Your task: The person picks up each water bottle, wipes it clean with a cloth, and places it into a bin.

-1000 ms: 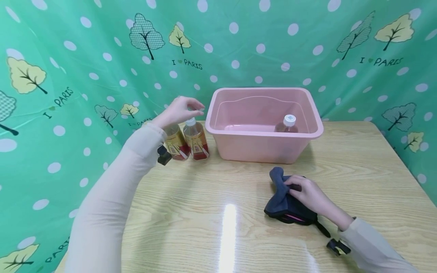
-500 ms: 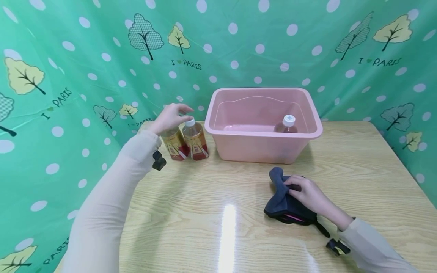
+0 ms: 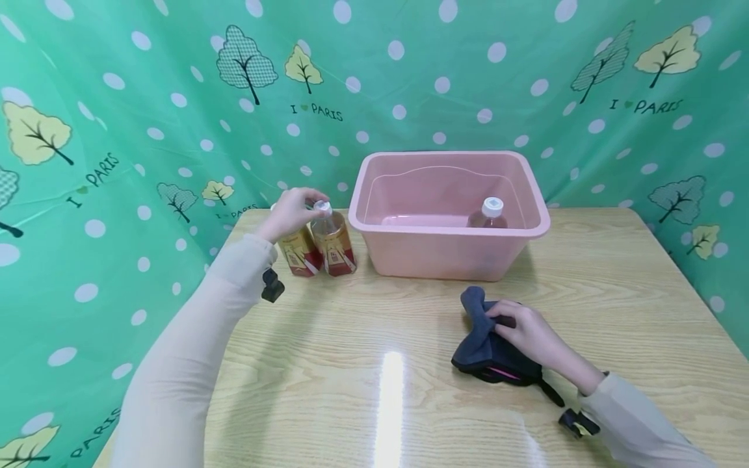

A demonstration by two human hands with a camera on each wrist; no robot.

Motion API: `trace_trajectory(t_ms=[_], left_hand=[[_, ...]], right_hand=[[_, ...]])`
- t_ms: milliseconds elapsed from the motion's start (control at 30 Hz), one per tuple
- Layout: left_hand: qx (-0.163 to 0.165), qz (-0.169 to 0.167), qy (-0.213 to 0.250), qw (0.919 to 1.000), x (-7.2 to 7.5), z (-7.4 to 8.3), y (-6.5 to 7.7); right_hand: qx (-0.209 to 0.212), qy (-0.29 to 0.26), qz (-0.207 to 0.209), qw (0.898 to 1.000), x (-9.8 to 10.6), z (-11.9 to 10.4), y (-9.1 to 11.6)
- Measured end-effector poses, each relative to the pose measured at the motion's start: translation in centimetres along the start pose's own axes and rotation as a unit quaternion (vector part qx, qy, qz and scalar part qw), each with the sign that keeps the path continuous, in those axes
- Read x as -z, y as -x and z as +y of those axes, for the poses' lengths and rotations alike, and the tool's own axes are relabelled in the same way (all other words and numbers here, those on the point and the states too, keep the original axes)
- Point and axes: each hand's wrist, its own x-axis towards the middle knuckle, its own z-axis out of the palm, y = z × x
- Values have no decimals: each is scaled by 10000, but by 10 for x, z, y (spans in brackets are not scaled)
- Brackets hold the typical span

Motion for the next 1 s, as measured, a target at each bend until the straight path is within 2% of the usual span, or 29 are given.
trace_trajectory(t_ms=[200, 467, 700, 1000], left_hand=[[-242, 6, -40, 9997, -2, 1, 4], [-699, 165, -161, 9973, 1, 7, 20], [-1099, 124, -66, 9938, 3, 22, 38], [-1799, 58, -184, 9835, 1, 42, 59]], right_hand=[[-17, -52, -2, 10000, 1, 0, 0], [-56, -120, -34, 9999, 2, 0, 0], [-136, -138, -76, 9998, 4, -1, 0], [-103, -76, -44, 9999, 5, -1, 0]])
